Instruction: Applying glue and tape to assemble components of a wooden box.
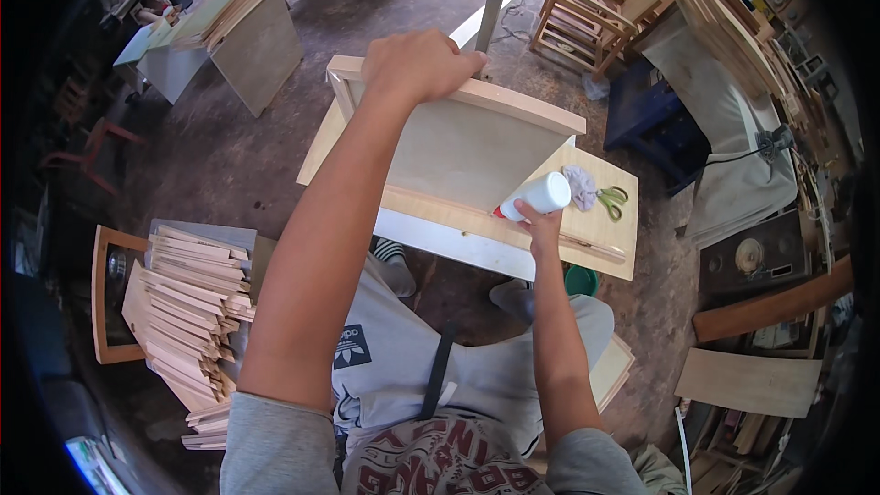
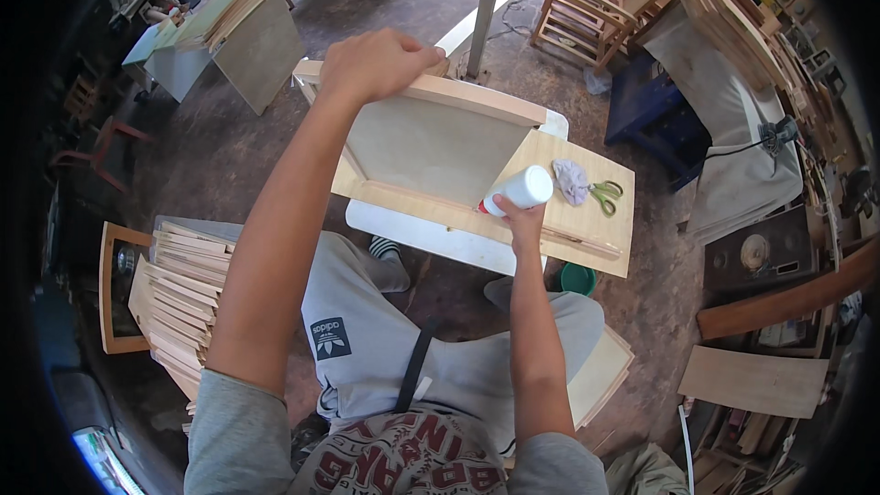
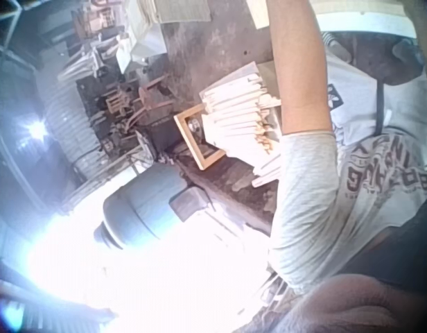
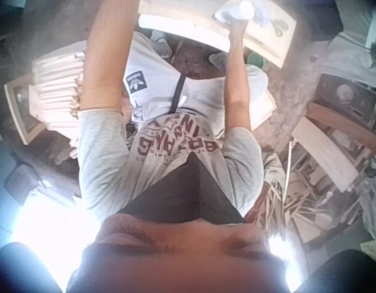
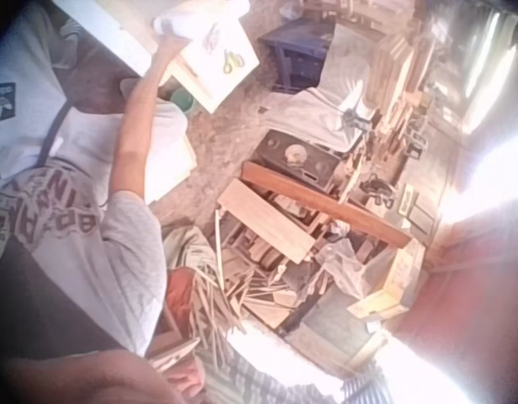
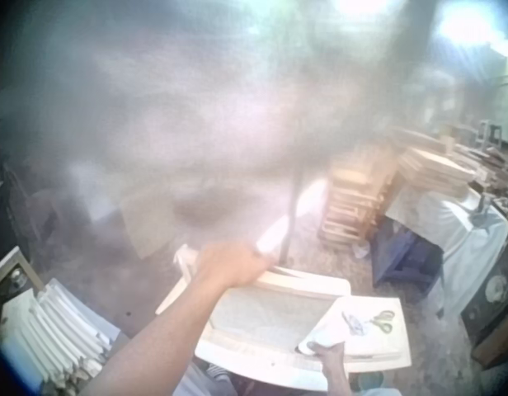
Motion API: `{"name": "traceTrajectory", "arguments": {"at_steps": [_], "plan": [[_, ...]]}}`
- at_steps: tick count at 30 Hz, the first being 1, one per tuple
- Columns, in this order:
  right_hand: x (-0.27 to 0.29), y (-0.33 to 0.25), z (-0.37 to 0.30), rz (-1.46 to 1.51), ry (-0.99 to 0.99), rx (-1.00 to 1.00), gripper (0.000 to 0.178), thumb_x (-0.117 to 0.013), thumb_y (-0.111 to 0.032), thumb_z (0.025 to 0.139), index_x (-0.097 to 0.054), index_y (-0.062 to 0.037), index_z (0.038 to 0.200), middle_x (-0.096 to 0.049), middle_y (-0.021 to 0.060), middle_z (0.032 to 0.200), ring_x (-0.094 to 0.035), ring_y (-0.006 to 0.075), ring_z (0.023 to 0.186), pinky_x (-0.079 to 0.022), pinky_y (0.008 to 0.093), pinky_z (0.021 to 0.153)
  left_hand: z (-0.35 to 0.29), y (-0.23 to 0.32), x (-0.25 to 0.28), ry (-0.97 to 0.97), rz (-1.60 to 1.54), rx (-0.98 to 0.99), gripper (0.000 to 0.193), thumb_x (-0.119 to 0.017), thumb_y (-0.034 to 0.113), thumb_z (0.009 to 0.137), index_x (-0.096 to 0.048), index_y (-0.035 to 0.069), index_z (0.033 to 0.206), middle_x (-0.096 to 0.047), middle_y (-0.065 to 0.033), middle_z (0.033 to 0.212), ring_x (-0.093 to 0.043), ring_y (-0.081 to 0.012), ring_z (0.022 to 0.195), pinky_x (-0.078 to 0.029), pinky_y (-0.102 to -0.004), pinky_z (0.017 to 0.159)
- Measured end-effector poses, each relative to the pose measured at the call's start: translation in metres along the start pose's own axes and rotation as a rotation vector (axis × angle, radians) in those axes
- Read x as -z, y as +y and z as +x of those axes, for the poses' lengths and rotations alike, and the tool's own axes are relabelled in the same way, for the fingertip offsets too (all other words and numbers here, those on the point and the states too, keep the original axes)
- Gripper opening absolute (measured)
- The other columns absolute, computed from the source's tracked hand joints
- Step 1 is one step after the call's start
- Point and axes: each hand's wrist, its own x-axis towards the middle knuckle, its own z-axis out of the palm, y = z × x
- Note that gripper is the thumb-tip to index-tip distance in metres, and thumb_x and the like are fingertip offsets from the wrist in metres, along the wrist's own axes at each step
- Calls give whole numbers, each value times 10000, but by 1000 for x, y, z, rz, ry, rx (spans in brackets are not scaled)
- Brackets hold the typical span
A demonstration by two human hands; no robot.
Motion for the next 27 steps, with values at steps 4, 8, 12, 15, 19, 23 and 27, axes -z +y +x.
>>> {"name": "traceTrajectory", "arguments": {"at_steps": [4,8,12,15,19,23,27], "plan": [[-10,9,1,-9,119,100,731,-885,-46,699,-510,-89,1325,-639,107,1220,-673,285,1079,-597,412,767,3,-2,-4,14,24,-4,578,-542,701,858,-781,303,1202,-783,-71,1075,-719,-308,1070,-514,-409,953],[16,1,16,-47,117,155,743,-857,5,689,-499,-71,1334,-633,115,1226,-680,279,1063,-604,392,747,1,-2,-3,12,10,-9,578,-545,699,857,-780,302,1205,-783,-68,1073,-719,-306,1069,-515,-408,950],[17,-26,2,78,91,47,755,-826,52,682,-483,-60,1345,-635,136,1229,-684,307,1086,-628,432,792,-3,-4,0,28,-11,-8,545,-570,653,867,-805,225,1109,-782,-92,1046,-725,-302,1052,-520,-407,915],[27,-23,3,75,106,1,749,-820,45,693,-482,-67,1351,-635,138,1238,-678,317,1103,-635,450,798,-2,1,-1,54,-30,-22,548,-593,624,876,-827,149,1018,-781,-120,1025,-729,-300,1037,-527,-408,881],[35,-8,4,135,148,-40,720,-815,-22,729,-505,-101,1374,-626,123,1254,-658,310,1136,-655,451,756,-1,1,0,54,-9,-22,565,-588,636,883,-825,143,1023,-779,-122,1044,-727,-300,1045,-530,-407,882],[37,-4,5,168,166,-74,715,-826,14,720,-504,-67,1353,-642,137,1250,-673,318,1117,-639,456,791,-1,1,2,-8,34,7,556,-530,669,869,-774,308,1214,-771,-77,1137,-710,-303,1101,-513,-412,962],[43,-4,8,164,165,-80,691,-830,-9,732,-522,-61,1348,-649,137,1243,-681,316,1099,-643,465,770,-3,4,1,51,-8,-22,548,-576,616,887,-826,148,1024,-779,-120,1041,-728,-297,1040,-522,-402,884]]}}
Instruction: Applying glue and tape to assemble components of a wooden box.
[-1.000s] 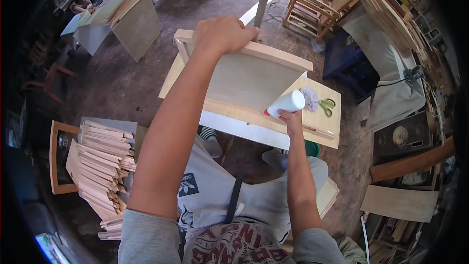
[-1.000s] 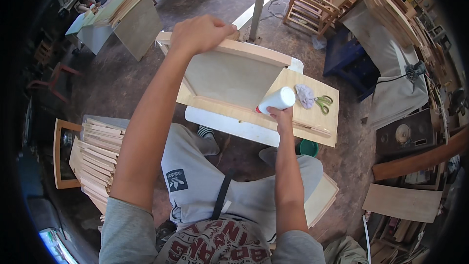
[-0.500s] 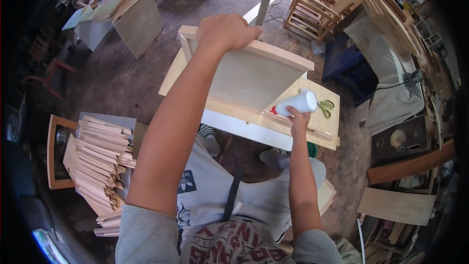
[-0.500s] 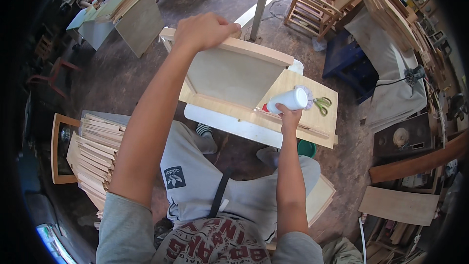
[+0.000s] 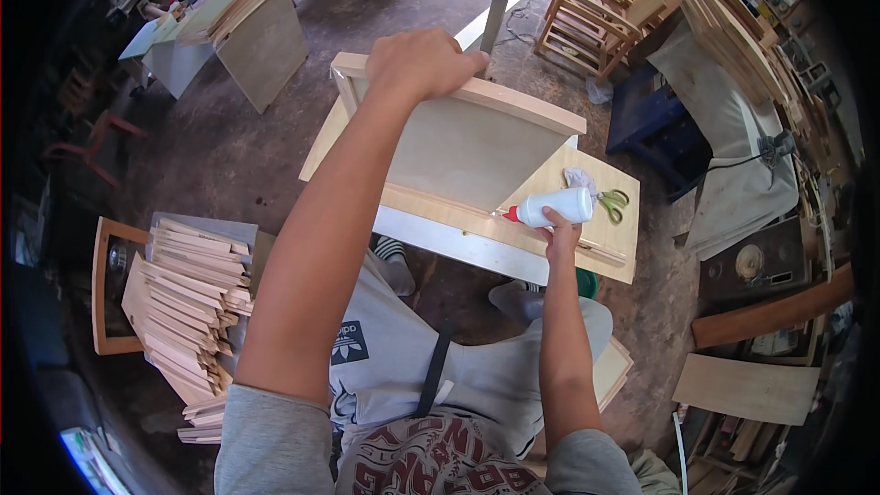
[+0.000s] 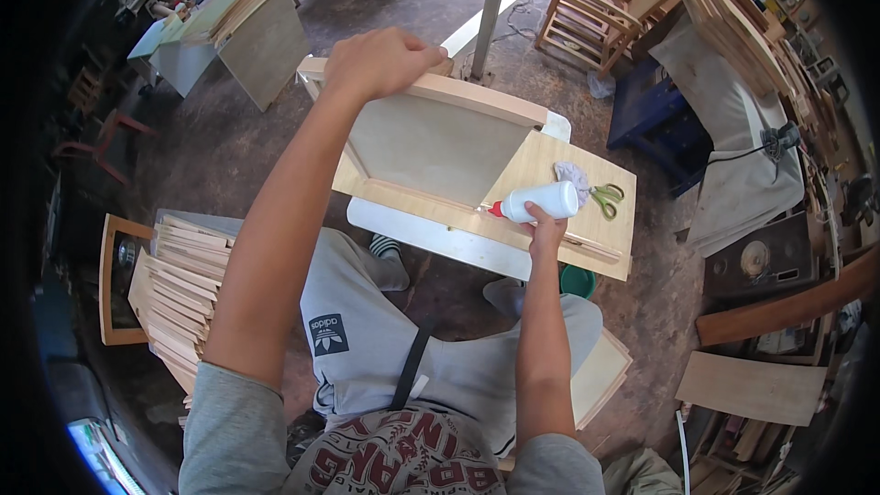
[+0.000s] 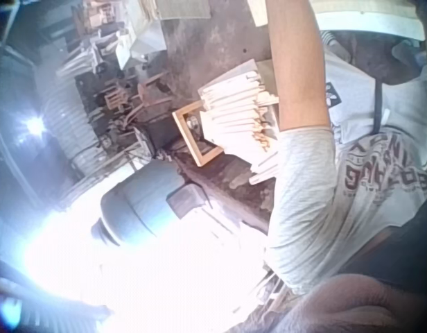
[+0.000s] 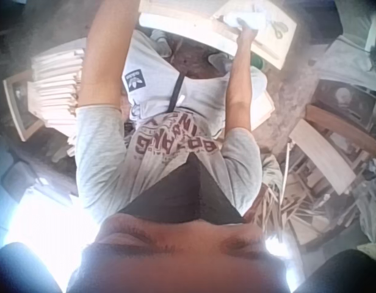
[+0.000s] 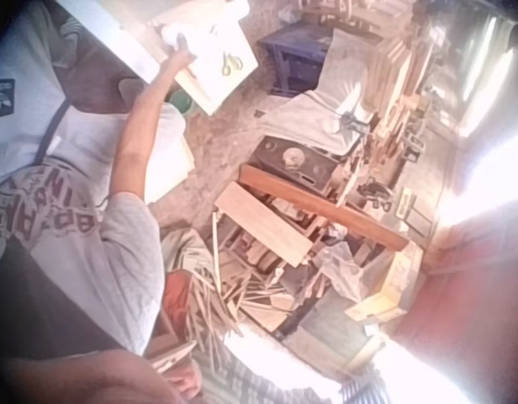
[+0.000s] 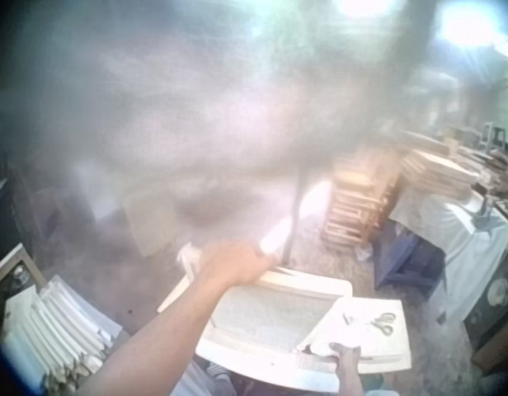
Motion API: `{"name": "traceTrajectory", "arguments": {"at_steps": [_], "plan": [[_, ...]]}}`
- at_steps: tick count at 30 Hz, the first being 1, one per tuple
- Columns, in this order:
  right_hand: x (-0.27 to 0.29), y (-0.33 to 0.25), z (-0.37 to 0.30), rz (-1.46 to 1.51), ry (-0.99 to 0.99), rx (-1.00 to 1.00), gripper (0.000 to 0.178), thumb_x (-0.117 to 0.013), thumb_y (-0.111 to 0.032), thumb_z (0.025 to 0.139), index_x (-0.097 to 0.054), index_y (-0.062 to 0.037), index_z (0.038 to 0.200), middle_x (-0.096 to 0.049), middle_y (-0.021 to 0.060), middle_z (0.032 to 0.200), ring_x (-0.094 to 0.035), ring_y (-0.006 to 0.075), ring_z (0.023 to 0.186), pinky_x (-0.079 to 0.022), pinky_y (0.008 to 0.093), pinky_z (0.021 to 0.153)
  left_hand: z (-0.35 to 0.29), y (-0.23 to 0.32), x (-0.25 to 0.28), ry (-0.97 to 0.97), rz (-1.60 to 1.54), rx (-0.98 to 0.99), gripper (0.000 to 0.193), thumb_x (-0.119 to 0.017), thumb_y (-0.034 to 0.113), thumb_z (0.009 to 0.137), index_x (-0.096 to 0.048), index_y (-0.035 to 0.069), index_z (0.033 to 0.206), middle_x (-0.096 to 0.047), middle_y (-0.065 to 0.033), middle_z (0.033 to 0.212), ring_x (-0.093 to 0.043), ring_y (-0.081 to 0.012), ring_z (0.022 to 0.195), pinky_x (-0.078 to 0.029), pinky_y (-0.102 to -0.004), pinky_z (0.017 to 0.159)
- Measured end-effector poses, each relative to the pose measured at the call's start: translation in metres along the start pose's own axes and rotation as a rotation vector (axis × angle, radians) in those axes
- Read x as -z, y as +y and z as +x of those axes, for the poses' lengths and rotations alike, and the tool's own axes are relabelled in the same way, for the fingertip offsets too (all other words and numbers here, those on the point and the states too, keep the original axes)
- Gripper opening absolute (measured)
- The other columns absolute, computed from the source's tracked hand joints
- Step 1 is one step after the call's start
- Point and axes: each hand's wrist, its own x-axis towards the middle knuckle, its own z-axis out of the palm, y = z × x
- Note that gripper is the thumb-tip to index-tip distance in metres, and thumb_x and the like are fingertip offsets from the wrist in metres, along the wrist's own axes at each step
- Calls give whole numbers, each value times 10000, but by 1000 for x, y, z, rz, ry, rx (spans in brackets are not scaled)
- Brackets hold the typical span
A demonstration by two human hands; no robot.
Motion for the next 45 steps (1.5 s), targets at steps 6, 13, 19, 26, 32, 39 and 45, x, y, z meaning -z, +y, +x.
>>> {"name": "traceTrajectory", "arguments": {"at_steps": [6,13,19,26,32,39,45], "plan": [[4,-2,8,-43,10,12,680,-837,-36,741,-531,-59,1348,-659,136,1243,-689,314,1083,-648,467,755,1,3,-1,-7,8,12,510,-568,620,890,-825,210,1051,-782,-82,1051,-726,-275,1047,-518,-399,896],[-1,-11,17,-133,52,4,610,-847,-56,749,-583,-60,1299,-698,127,1186,-720,294,1011,-630,419,663,2,2,2,-53,17,17,607,-540,694,874,-784,240,1195,-779,-81,1103,-718,-298,1079,-523,-402,949],[7,-14,20,-104,74,-1,586,-849,-50,750,-596,-53,1279,-711,129,1148,-729,285,963,-621,401,640,5,5,-1,-23,28,31,534,-554,642,878,-801,254,1149,-785,-55,1063,-722,-269,1070,-512,-390,937],[36,-17,33,-144,100,26,571,-843,-104,759,-606,-75,1277,-694,119,1179,-715,295,1031,-630,436,688,9,6,-4,-31,10,22,555,-540,649,878,-794,250,1169,-781,-71,1091,-717,-286,1085,-513,-394,950],[62,-27,40,-114,157,31,574,-845,-27,740,-602,-36,1260,-710,147,1149,-740,287,927,-641,392,611,11,5,-8,-26,55,26,613,-527,684,895,-769,225,1222,-777,-69,1091,-721,-271,1044,-504,-361,933],[107,-38,50,-124,195,78,602,-853,-87,739,-595,-24,1279,-692,152,1172,-732,321,948,-647,426,628,19,5,-12,-42,37,35,629,-523,692,892,-757,224,1241,-772,-81,1081,-715,-275,1056,-505,-376,937],[133,-49,55,-161,291,44,555,-869,-77,721,-622,-13,1214,-722,148,1089,-741,280,895,-621,378,571,23,-2,-12,-41,49,21,635,-515,695,894,-765,212,1221,-774,-89,1081,-715,-294,1066,-506,-391,945]]}}
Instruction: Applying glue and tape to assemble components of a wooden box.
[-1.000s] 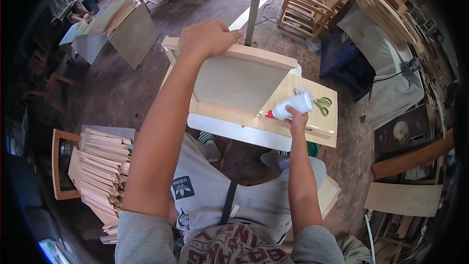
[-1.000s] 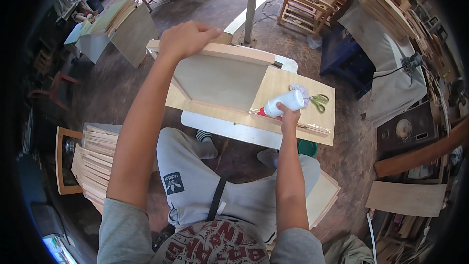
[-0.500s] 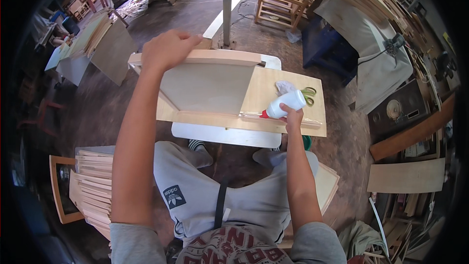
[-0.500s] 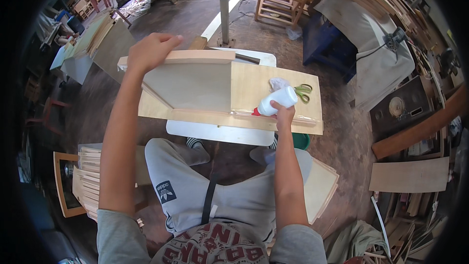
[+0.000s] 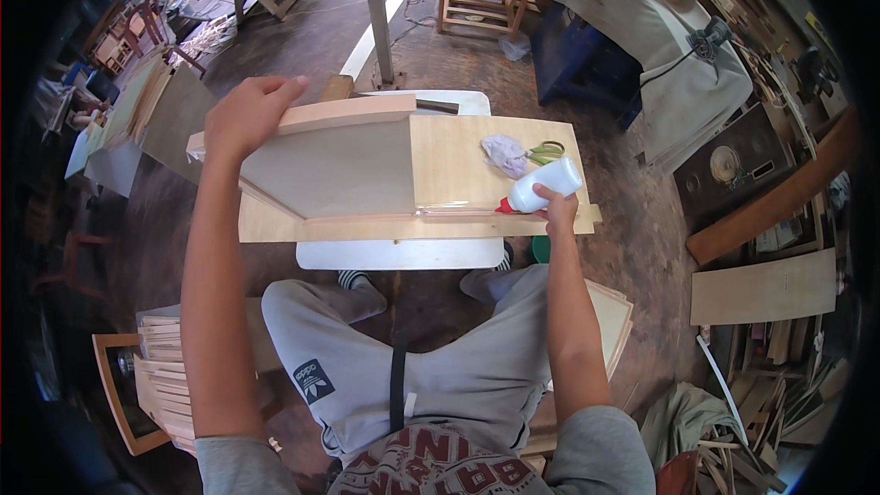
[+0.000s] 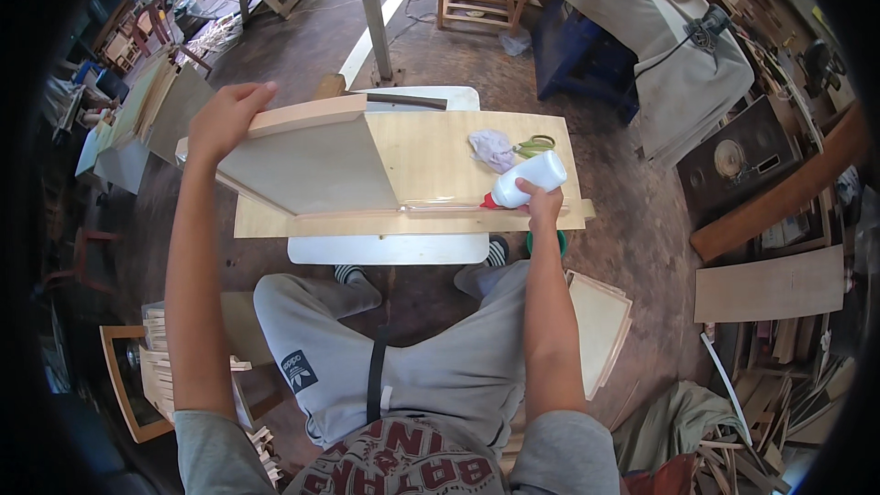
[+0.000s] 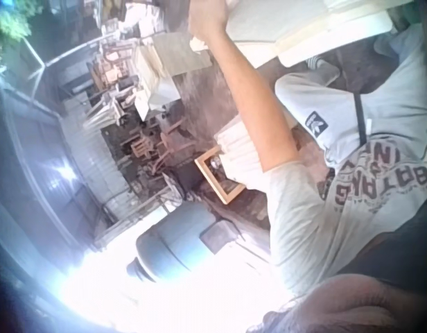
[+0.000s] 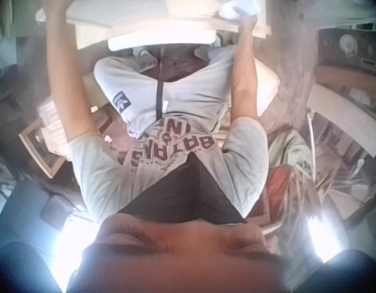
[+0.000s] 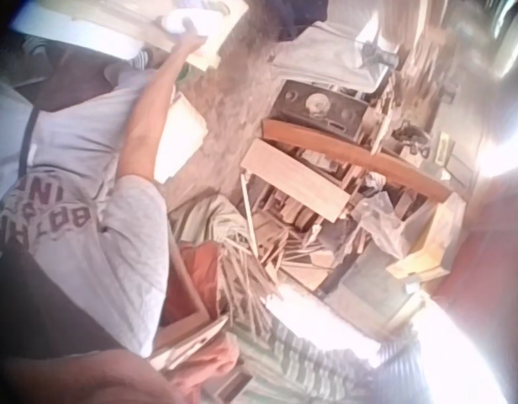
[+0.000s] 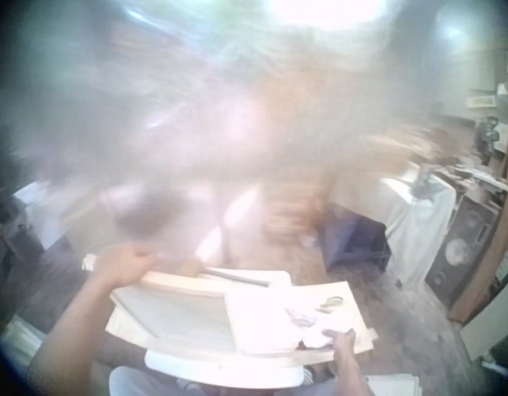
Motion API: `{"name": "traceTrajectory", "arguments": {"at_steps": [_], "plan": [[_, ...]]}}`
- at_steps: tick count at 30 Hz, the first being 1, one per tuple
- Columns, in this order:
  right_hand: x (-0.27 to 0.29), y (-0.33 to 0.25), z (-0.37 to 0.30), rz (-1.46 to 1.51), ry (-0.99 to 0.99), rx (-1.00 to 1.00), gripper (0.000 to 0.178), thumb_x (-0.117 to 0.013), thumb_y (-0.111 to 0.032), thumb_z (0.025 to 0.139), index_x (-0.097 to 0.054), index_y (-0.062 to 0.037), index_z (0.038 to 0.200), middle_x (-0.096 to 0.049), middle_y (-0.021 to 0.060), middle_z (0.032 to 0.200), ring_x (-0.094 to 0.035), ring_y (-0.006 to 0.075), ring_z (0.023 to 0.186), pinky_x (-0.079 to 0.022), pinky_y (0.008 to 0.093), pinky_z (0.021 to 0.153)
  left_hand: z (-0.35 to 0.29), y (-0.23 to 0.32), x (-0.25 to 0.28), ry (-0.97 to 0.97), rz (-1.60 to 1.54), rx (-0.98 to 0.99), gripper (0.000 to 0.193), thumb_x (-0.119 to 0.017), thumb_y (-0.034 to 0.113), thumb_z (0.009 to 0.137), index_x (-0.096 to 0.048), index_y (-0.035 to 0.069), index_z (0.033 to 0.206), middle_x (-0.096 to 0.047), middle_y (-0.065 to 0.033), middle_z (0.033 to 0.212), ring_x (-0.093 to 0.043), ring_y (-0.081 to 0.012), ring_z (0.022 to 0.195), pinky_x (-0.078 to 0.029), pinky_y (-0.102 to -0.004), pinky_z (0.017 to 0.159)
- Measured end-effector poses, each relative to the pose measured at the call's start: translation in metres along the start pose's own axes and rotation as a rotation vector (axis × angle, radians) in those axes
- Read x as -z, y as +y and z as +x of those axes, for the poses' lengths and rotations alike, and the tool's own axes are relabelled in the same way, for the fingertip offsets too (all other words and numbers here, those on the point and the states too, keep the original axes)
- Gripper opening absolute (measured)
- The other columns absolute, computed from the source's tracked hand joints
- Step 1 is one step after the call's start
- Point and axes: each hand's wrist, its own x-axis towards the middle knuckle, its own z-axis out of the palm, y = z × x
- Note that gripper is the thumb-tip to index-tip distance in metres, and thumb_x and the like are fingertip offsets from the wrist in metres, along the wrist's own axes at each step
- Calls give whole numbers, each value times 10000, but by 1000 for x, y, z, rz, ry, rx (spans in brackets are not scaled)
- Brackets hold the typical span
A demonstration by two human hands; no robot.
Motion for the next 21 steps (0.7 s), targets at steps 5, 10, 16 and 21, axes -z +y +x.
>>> {"name": "traceTrajectory", "arguments": {"at_steps": [5,10,16,21], "plan": [[25,-6,10,-13,31,5,557,-869,-95,713,-626,-22,1209,-725,138,1095,-742,278,890,-615,396,602,4,2,-4,-53,-36,-19,636,-515,684,904,-761,193,1224,-773,-90,1024,-719,-294,1030,-501,-376,930],[40,-13,20,-41,47,27,580,-870,-103,709,-616,-23,1225,-723,140,1114,-743,280,904,-617,395,627,0,4,0,-30,-21,-3,631,-515,688,905,-768,195,1208,-771,-75,1028,-719,-279,1021,-494,-372,932],[63,-12,37,-25,66,2,593,-870,-102,719,-606,-20,1243,-719,145,1128,-744,289,926,-631,410,657,3,7,-2,-28,-4,5,640,-517,698,900,-767,194,1206,-772,-73,1032,-716,-282,1021,-486,-376,940],[81,-5,47,0,96,-17,596,-868,-101,726,-607,-16,1255,-716,156,1135,-740,311,939,-640,432,683,7,14,-2,-49,-5,-24,670,-519,703,902,-764,156,1200,-771,-90,1035,-715,-279,1025,-481,-371,943]]}}
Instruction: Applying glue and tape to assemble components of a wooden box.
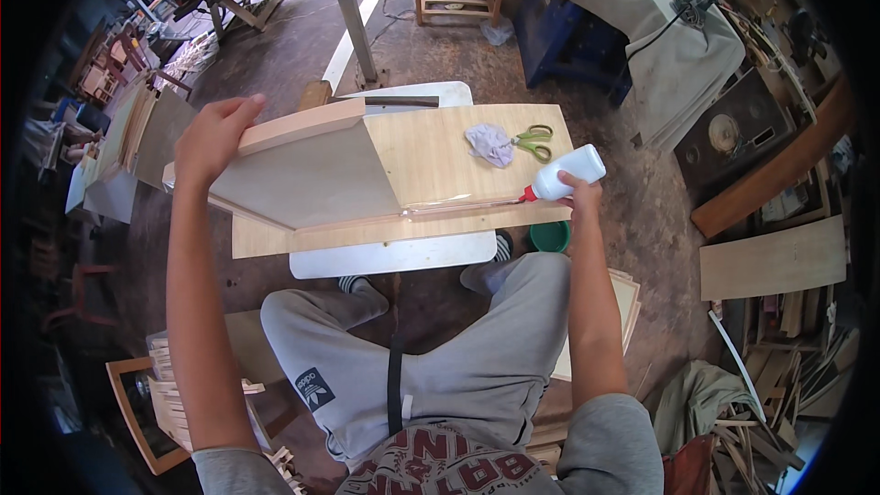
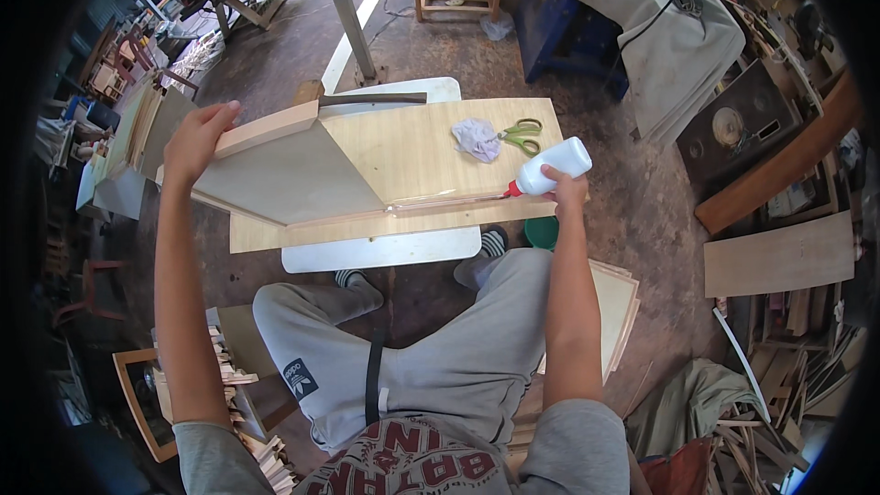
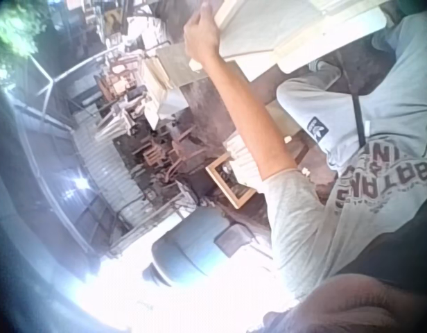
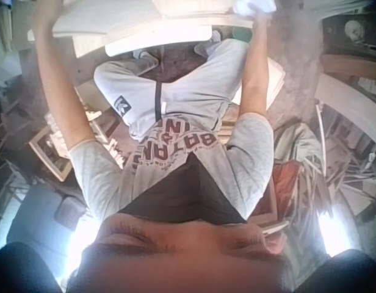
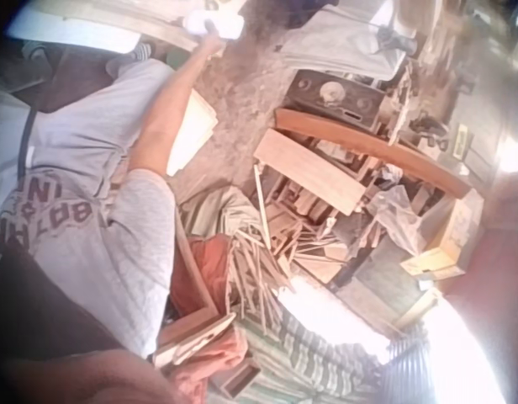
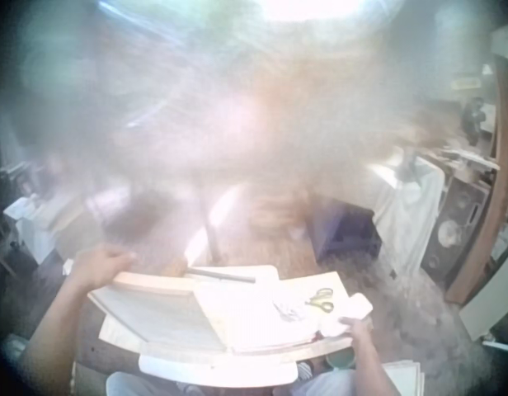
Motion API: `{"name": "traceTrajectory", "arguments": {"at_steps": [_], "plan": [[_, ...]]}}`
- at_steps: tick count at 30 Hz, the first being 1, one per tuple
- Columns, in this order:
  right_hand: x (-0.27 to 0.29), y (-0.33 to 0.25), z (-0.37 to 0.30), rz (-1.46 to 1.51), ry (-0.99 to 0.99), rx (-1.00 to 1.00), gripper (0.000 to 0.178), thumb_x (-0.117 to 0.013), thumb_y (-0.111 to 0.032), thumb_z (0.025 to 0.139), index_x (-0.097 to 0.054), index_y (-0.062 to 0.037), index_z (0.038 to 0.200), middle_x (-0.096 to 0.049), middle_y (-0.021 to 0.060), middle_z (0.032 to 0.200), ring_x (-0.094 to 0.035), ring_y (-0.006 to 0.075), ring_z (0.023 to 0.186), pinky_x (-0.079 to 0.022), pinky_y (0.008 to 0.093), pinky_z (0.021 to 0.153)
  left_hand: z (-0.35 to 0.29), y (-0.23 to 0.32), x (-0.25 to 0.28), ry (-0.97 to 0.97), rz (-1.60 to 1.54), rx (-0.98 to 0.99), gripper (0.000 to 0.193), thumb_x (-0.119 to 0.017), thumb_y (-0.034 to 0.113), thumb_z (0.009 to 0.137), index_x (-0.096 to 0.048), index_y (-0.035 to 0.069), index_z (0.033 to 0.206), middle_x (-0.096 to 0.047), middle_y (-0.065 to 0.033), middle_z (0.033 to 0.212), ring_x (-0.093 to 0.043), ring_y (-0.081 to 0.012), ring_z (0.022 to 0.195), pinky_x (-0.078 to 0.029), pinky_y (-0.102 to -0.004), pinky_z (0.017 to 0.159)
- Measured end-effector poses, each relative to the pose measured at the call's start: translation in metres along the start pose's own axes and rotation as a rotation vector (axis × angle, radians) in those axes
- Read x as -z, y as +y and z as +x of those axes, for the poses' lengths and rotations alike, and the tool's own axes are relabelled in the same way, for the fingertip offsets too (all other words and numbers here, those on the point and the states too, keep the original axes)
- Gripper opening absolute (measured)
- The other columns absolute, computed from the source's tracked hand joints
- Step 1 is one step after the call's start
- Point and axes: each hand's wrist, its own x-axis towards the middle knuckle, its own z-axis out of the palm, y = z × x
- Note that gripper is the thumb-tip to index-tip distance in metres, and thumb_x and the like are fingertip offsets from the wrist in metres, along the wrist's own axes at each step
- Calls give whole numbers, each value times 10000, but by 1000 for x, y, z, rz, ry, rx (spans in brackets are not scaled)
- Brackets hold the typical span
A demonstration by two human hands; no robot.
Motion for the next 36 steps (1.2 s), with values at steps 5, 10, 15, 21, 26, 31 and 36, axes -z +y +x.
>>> {"name": "traceTrajectory", "arguments": {"at_steps": [5,10,15,21,26,31,36], "plan": [[-2,-5,-3,16,-13,4,591,-860,-96,733,-610,-18,1263,-713,156,1145,-737,318,955,-640,455,717,0,-8,1,-2,-9,5,693,-525,700,906,-758,115,1195,-771,-101,1036,-716,-269,1018,-478,-360,942],[3,-4,1,22,-15,0,604,-860,-109,728,-603,-13,1266,-708,158,1153,-733,318,974,-639,455,730,3,-5,0,3,-29,-18,690,-528,697,911,-756,113,1200,-769,-99,1025,-713,-259,999,-479,-357,934],[4,-5,1,31,-36,-21,612,-861,-128,727,-601,-13,1268,-708,155,1156,-735,316,971,-636,447,728,2,-6,1,-6,-10,13,681,-525,696,911,-758,125,1200,-767,-90,1015,-711,-255,994,-475,-352,934],[15,-8,5,22,-28,-34,627,-861,-130,727,-592,-17,1283,-707,152,1170,-728,315,1005,-632,448,763,-3,-1,-4,40,-53,-6,654,-534,658,929,-745,64,1105,-727,-79,919,-662,-209,906,-465,-330,880],[19,-8,10,32,-18,-44,643,-870,-135,726,-585,-18,1290,-702,148,1185,-716,315,1042,-628,452,783,2,-10,-3,11,-66,-24,653,-519,676,922,-757,89,1081,-733,-69,908,-676,-224,890,-466,-346,873],[16,-8,12,5,-45,-7,656,-886,-118,710,-587,-28,1288,-702,142,1187,-720,308,1028,-624,452,772,3,-10,-5,45,-48,-33,649,-524,675,924,-732,65,1000,-714,-68,868,-669,-223,870,-465,-347,852],[19,-10,18,10,-19,-8,619,-881,-96,703,-613,-31,1257,-716,138,1153,-732,302,987,-624,436,755,2,-8,-7,62,-66,-36,648,-529,665,925,-722,48,967,-689,-73,829,-651,-215,834,-462,-337,826]]}}
